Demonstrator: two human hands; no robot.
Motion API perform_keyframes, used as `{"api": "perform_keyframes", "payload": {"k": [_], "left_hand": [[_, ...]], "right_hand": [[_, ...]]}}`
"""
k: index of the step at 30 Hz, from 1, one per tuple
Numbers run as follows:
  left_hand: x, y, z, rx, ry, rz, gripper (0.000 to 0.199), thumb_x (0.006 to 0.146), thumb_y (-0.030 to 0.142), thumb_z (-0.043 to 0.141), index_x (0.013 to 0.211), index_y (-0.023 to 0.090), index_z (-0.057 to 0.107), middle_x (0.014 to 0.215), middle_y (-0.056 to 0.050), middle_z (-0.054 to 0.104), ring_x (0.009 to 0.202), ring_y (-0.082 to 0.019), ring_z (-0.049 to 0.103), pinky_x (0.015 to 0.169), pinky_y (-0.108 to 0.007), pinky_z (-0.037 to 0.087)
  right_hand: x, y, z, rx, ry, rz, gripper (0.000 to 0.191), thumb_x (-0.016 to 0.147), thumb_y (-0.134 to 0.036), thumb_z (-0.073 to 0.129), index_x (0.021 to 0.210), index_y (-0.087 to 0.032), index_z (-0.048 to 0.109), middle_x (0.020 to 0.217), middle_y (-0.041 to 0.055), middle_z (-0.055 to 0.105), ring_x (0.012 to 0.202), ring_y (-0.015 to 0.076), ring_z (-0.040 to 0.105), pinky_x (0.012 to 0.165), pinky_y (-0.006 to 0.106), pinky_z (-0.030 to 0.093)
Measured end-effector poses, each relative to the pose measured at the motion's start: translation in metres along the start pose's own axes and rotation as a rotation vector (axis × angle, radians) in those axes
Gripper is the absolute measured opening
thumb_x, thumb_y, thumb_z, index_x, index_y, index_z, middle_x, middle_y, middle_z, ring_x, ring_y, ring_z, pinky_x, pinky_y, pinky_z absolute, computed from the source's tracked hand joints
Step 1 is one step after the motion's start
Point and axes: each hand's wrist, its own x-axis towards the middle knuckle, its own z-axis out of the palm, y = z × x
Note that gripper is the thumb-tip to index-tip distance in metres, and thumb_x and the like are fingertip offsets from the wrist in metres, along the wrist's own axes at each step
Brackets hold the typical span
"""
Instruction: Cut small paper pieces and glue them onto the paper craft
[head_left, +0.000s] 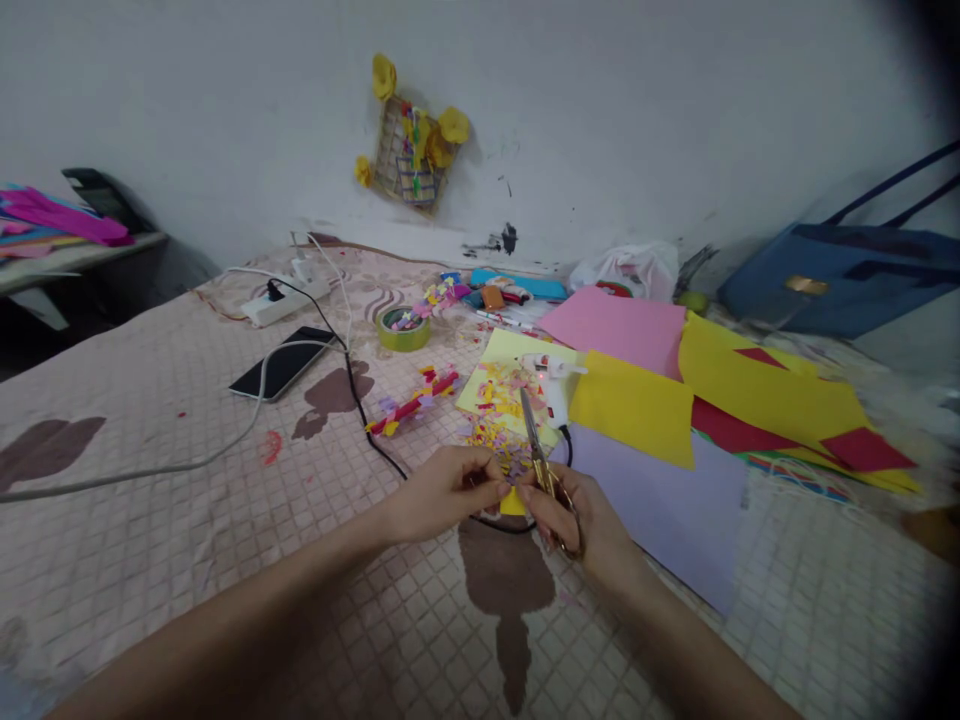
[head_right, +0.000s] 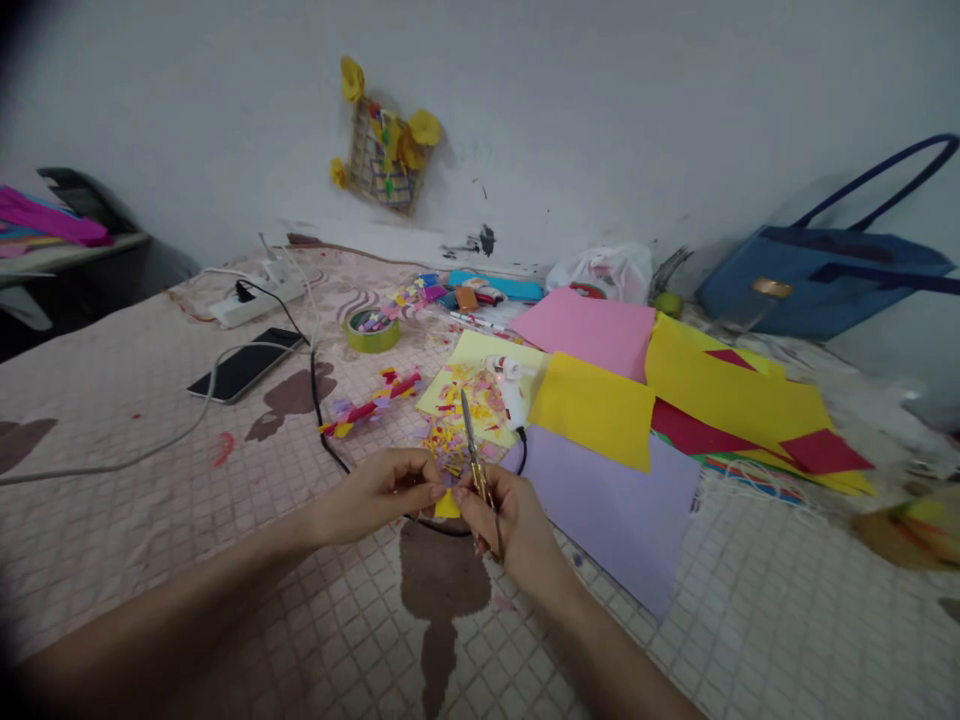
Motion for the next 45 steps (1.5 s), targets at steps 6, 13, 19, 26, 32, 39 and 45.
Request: {"api": "perform_keyframes", "payload": {"k": [6, 13, 19, 26, 32, 39, 45], "left_hand": [[0.002, -0.002, 0.003, -0.102, 0.083, -0.033, 0.030, 0.079, 0.045, 0.054, 0.077, 0.014, 0.054, 0.069, 0.000, 0.054, 0.057, -0.009, 0.050, 0.053, -0.020, 0.042], [0.001, -0.003, 0.007, -0.232, -0.010, -0.132, 0.034, 0.072, 0.044, 0.063, 0.072, 0.012, 0.053, 0.066, -0.002, 0.061, 0.053, -0.007, 0.052, 0.052, -0.019, 0.041], [0.003, -0.006, 0.001, -0.215, -0.065, -0.126, 0.031, 0.072, 0.041, 0.064, 0.073, 0.012, 0.054, 0.064, 0.000, 0.060, 0.056, -0.007, 0.053, 0.053, -0.019, 0.041], [0.003, -0.004, 0.007, -0.218, 0.022, -0.121, 0.034, 0.072, 0.044, 0.063, 0.073, 0.012, 0.055, 0.063, 0.000, 0.058, 0.053, -0.006, 0.052, 0.050, -0.017, 0.040], [0.004, -0.004, 0.000, -0.395, 0.046, -0.231, 0.029, 0.069, 0.038, 0.069, 0.072, 0.011, 0.059, 0.073, -0.004, 0.067, 0.058, -0.008, 0.058, 0.054, -0.019, 0.044], [0.011, -0.003, -0.022, -0.594, 0.146, -0.230, 0.023, 0.069, 0.029, 0.071, 0.067, 0.011, 0.058, 0.067, -0.003, 0.067, 0.055, -0.006, 0.059, 0.053, -0.016, 0.045], [0.013, -0.001, -0.030, -0.657, 0.138, -0.209, 0.015, 0.074, 0.023, 0.068, 0.070, 0.010, 0.061, 0.068, -0.003, 0.068, 0.054, -0.006, 0.059, 0.052, -0.015, 0.047]], "right_hand": [[-0.001, -0.001, 0.001, -0.082, 0.083, -0.056, 0.025, 0.079, -0.041, 0.049, 0.067, -0.019, 0.047, 0.044, -0.0063, 0.042, 0.038, 0.0086, 0.037, 0.039, 0.021, 0.031], [-0.002, -0.004, 0.007, -0.071, 0.169, -0.071, 0.030, 0.075, -0.046, 0.053, 0.064, -0.018, 0.049, 0.044, -0.0056, 0.043, 0.038, 0.0085, 0.039, 0.038, 0.021, 0.034], [-0.001, -0.008, 0.005, -0.054, 0.108, -0.011, 0.031, 0.071, -0.048, 0.056, 0.065, -0.018, 0.051, 0.042, -0.0056, 0.044, 0.036, 0.0083, 0.038, 0.037, 0.021, 0.032], [0.001, 0.005, 0.005, -0.009, 0.165, -0.068, 0.029, 0.077, -0.044, 0.055, 0.065, -0.019, 0.049, 0.043, -0.0055, 0.043, 0.038, 0.0078, 0.037, 0.038, 0.020, 0.028], [-0.002, 0.008, 0.009, 0.217, 0.154, -0.058, 0.033, 0.081, -0.044, 0.055, 0.062, -0.018, 0.047, 0.046, -0.0059, 0.041, 0.040, 0.0062, 0.036, 0.041, 0.019, 0.028], [-0.011, 0.009, 0.015, 0.665, -0.170, 0.024, 0.045, 0.088, -0.052, 0.036, 0.073, -0.016, 0.057, 0.048, -0.0037, 0.042, 0.041, 0.0079, 0.038, 0.044, 0.022, 0.030], [-0.016, 0.008, 0.016, 0.822, -0.356, 0.127, 0.051, 0.087, -0.055, 0.035, 0.071, -0.013, 0.060, 0.044, -0.0035, 0.040, 0.037, 0.0079, 0.035, 0.040, 0.022, 0.026]]}}
